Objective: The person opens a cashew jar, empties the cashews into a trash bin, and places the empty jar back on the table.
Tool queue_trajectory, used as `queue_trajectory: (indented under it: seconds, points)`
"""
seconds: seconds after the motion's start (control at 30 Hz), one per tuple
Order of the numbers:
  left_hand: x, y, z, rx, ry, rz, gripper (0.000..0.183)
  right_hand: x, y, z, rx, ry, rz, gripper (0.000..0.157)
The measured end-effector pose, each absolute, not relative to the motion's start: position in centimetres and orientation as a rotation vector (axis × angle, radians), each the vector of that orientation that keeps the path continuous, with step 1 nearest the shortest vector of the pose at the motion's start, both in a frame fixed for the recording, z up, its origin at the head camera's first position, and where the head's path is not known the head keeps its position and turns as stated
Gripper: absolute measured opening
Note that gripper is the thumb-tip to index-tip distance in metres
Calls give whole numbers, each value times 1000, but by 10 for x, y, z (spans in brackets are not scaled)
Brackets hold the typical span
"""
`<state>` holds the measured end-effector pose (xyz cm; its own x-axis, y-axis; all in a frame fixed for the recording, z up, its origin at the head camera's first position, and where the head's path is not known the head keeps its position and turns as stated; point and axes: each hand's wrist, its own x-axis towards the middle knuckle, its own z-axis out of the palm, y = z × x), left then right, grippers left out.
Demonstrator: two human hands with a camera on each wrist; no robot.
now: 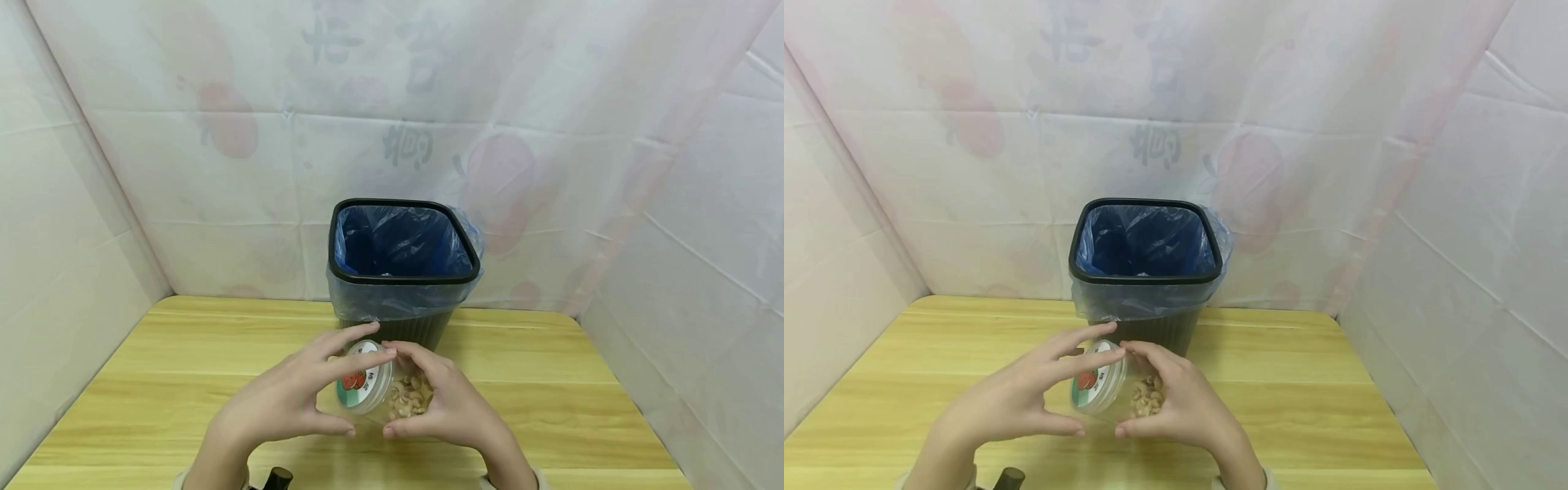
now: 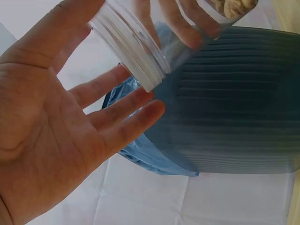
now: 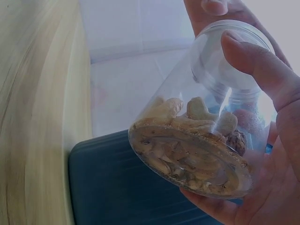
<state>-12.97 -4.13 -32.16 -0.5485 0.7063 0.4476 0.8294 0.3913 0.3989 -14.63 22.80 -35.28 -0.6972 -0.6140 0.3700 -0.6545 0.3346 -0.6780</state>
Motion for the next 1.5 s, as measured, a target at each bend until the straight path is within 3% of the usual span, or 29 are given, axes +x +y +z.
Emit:
queue_trajectory:
  seconds: [0.27,1.5]
  points:
    - [-129,-40,-321,-1454,-2406,-881,88,-148,228,-353,1195,-2551,1357,90]
    - [-128,-41,-323,-1226,-2527,-973,80,-146,227,-353,1203,-2528,1344,89]
